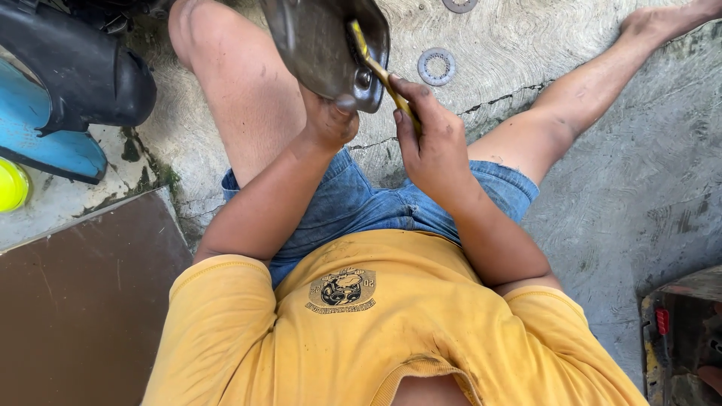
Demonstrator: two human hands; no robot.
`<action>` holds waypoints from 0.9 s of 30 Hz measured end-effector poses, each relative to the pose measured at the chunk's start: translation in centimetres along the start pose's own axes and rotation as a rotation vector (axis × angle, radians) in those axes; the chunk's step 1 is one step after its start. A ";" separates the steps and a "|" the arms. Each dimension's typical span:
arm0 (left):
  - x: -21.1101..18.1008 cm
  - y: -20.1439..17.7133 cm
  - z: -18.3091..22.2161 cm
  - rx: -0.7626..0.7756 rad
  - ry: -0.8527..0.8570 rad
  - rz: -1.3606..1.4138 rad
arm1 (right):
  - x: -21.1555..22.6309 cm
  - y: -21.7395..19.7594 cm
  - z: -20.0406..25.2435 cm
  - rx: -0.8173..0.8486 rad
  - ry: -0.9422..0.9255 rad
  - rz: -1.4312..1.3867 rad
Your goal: Applying a layer of sealant to the edges of a metal motorcycle component using a small applicator stick.
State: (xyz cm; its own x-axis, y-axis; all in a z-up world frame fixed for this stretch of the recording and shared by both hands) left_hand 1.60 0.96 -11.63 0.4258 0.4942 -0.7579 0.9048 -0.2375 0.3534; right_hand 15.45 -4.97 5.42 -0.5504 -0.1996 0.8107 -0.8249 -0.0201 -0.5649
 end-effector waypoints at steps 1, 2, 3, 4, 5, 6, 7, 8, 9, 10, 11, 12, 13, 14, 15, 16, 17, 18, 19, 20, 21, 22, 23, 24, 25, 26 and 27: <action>-0.2 0.1 -0.2 -0.001 0.000 -0.002 | 0.3 -0.1 0.1 0.001 -0.001 -0.001; -0.3 0.0 -0.4 -0.027 -0.010 0.009 | 0.6 -0.2 0.1 0.029 -0.030 0.030; -0.5 0.0 -0.6 -0.054 -0.020 0.021 | 0.9 -0.2 0.2 0.057 -0.060 0.062; -0.7 -0.2 -0.5 -0.055 -0.021 0.020 | 1.3 -0.8 0.2 0.058 -0.060 0.061; -0.7 -0.3 -0.5 -0.038 -0.055 0.080 | 1.6 -1.2 0.3 0.107 -0.065 0.058; -0.7 -0.4 -0.4 -0.019 -0.090 0.143 | 2.0 -1.7 0.3 0.153 -0.067 0.056; -0.7 -0.6 -0.7 -0.019 -0.093 0.145 | 2.3 -2.4 0.1 0.153 -0.063 0.057; -0.6 -0.7 -1.0 -0.001 -0.120 0.179 | 2.6 -3.0 0.0 0.213 -0.069 0.041; -0.5 -0.8 -1.3 0.017 -0.147 0.213 | 3.0 -3.6 -0.2 0.274 -0.076 0.025; -0.6 -0.9 -1.6 0.017 -0.145 0.213 | 2.9 -3.7 0.1 0.273 -0.078 0.026; -0.8 -1.1 -2.0 0.016 -0.139 0.147 | 2.9 -3.8 0.4 0.280 -0.095 0.048; -1.2 -1.3 -2.1 0.011 -0.136 0.079 | 3.0 -3.8 0.8 0.291 -0.110 0.067; -1.1 -1.3 -1.8 0.008 -0.137 0.077 | 2.8 -4.1 0.7 0.294 -0.111 0.066; -0.8 -1.3 -1.6 0.044 -0.197 0.081 | 2.6 -4.4 0.6 0.258 -0.144 0.257; -0.6 -1.2 -1.4 0.079 -0.257 0.085 | 2.5 -4.8 0.5 0.221 -0.176 0.446; -0.7 -1.1 -1.5 0.078 -0.263 0.086 | 1.9 -4.5 0.8 0.223 -0.171 0.445; -0.9 -0.9 -1.7 0.089 -0.266 0.135 | 1.3 -4.4 1.0 0.154 -0.182 0.569; -0.9 -0.8 -2.3 0.103 -0.258 0.186 | 0.8 -4.3 0.9 0.076 -0.201 0.698; -1.2 -0.8 -2.8 0.106 -0.254 0.188 | 0.9 -4.5 0.4 0.072 -0.202 0.701; -1.6 -0.7 -3.0 0.118 -0.237 0.132 | 1.1 -4.7 0.1 0.114 -0.187 0.521; -2.0 -0.7 -3.2 0.130 -0.220 0.075 | 1.2 -4.8 -0.3 0.155 -0.170 0.340; -1.6 -0.5 -3.1 0.128 -0.221 0.076 | 1.1 -5.7 -0.4 0.157 -0.170 0.340; -1.2 -0.3 -2.9 0.145 -0.280 0.173 | 1.1 -6.3 -0.5 0.227 -0.204 0.367; -0.9 -0.2 -2.5 0.166 -0.347 0.270 | 1.1 -6.9 -0.4 0.296 -0.231 0.387; -2.5 0.6 -3.9 0.168 -0.356 0.269 | 0.7 -7.2 -0.5 0.296 -0.223 0.381; -4.2 1.5 -5.5 0.229 -0.305 0.137 | 0.5 -7.5 -0.6 0.256 -0.265 0.576; -5.9 2.5 -7.1 0.291 -0.252 0.004 | 0.3 -7.8 -0.8 0.214 -0.305 0.771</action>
State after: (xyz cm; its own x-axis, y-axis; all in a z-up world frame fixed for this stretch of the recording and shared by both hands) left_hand 1.38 3.41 -2.42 0.3819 0.2806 -0.8806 0.8484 -0.4843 0.2137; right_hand 21.67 -4.05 10.18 -0.8632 -0.4881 0.1287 -0.1755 0.0511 -0.9832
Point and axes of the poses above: each hand's wrist, its own z-axis away from the middle knuckle, its own y-axis out of the palm, x = y × z, the point moved 2 cm from there along -z, towards the middle knuckle
